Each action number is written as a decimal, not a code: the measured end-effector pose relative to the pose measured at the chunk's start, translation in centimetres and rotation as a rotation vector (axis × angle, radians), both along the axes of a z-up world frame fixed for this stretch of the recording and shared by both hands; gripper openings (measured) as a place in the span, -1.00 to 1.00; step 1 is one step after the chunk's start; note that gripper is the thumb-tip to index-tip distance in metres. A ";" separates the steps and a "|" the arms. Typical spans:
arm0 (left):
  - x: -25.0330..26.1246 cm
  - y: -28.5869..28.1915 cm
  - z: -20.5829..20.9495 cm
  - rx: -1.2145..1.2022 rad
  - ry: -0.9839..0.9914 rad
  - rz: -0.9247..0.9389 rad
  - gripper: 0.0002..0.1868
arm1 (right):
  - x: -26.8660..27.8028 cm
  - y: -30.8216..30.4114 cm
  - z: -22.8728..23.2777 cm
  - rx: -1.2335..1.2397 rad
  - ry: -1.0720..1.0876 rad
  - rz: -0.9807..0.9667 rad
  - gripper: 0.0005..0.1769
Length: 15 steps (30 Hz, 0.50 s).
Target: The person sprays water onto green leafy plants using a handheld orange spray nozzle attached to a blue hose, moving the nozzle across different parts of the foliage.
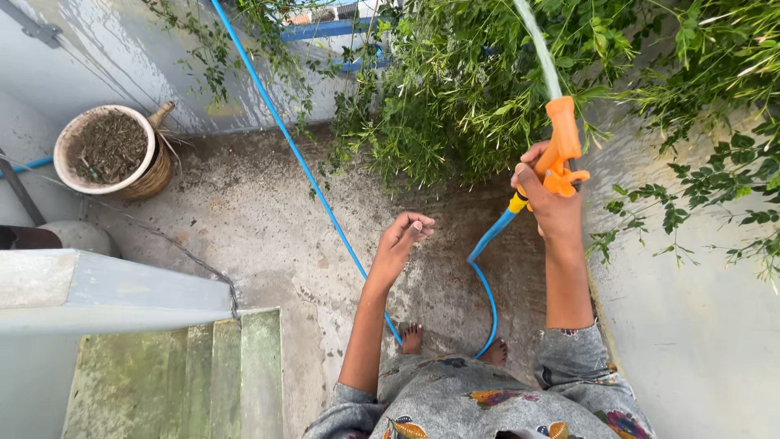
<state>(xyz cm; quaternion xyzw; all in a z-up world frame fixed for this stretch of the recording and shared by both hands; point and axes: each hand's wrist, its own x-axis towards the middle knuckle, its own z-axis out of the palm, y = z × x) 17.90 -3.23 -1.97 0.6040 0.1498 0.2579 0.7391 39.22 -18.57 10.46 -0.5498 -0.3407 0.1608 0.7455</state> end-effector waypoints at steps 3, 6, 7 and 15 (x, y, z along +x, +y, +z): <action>-0.4 -0.4 0.1 -0.006 0.003 0.001 -0.73 | -0.4 -0.5 0.4 -0.030 0.030 0.005 -0.71; -1.0 -0.7 0.2 0.031 -0.005 0.033 -0.73 | -0.8 -0.6 0.4 -0.015 0.004 0.034 -0.67; -1.1 -0.8 0.2 0.036 0.005 0.038 -0.73 | -0.8 -0.6 0.4 -0.013 0.004 0.038 -0.67; -2.8 -0.6 -0.5 -0.008 0.026 0.050 -0.73 | -1.1 -0.7 -0.5 0.003 0.076 0.049 -0.69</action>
